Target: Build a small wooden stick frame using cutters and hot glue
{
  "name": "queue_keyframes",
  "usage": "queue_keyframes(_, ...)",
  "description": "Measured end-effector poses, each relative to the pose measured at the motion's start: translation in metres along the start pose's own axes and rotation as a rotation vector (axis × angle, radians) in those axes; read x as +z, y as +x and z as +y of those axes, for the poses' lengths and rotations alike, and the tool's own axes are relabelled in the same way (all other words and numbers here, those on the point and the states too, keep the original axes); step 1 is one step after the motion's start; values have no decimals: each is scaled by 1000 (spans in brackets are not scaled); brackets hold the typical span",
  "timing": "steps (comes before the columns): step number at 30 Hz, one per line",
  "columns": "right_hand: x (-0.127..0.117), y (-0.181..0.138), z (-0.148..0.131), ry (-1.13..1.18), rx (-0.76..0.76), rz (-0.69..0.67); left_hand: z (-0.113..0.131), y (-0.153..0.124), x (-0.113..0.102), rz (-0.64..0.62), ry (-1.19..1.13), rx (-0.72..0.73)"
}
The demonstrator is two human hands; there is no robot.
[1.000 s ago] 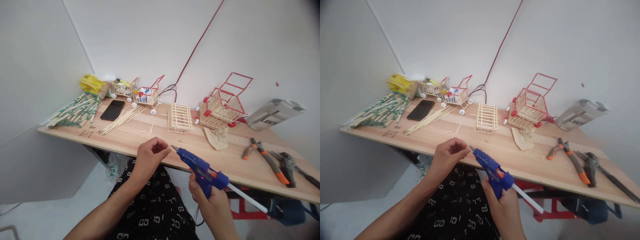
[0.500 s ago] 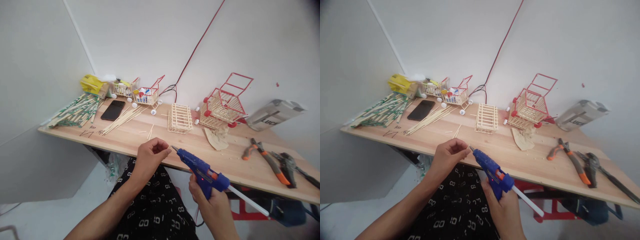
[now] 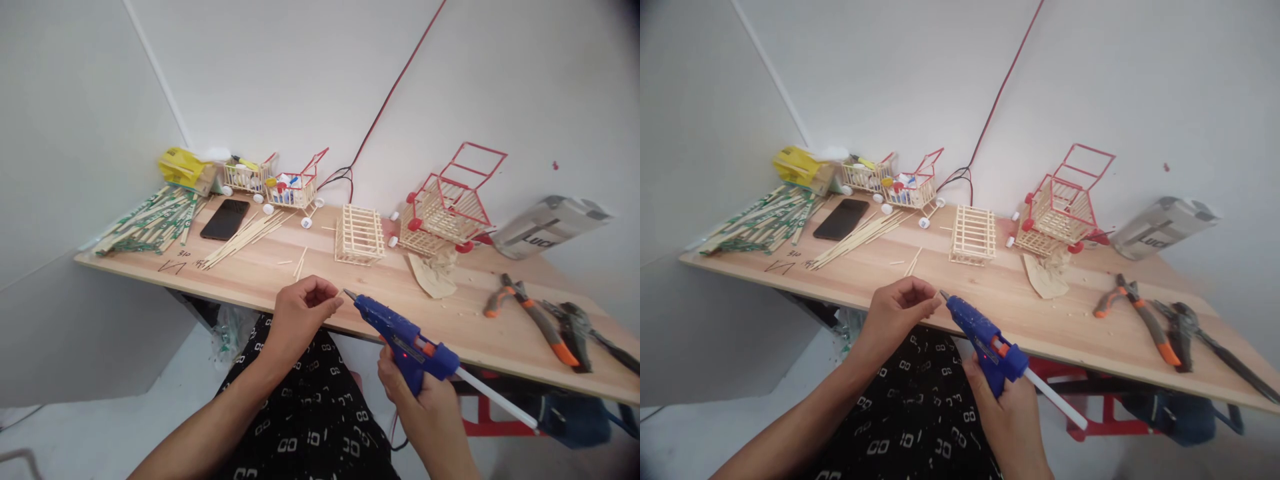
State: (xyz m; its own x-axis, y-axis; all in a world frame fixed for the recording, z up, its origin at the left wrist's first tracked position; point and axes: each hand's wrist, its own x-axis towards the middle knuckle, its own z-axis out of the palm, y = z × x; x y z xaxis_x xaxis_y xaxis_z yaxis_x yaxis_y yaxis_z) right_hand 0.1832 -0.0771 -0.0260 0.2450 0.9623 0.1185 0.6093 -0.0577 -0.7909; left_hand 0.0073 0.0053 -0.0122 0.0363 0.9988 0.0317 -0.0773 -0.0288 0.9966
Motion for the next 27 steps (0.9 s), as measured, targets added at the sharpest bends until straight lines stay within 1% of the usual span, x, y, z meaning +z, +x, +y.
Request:
queue_keyframes(7, -3, 4, 3, -11, -30, -60, -1, -1, 0, -2, 0, 10)
queue_keyframes(15, -5, 3, 6, -47, -43, -57, 0, 0, 0, -8, -9, 8)
queue_keyframes(22, -5, 1, 1, -57, -34, -42, 0, 0, 0, -10, 2, 15)
queue_keyframes(27, -3, -4, -7, -10, 9, 32, 0, 0, -1, -3, 17, 32)
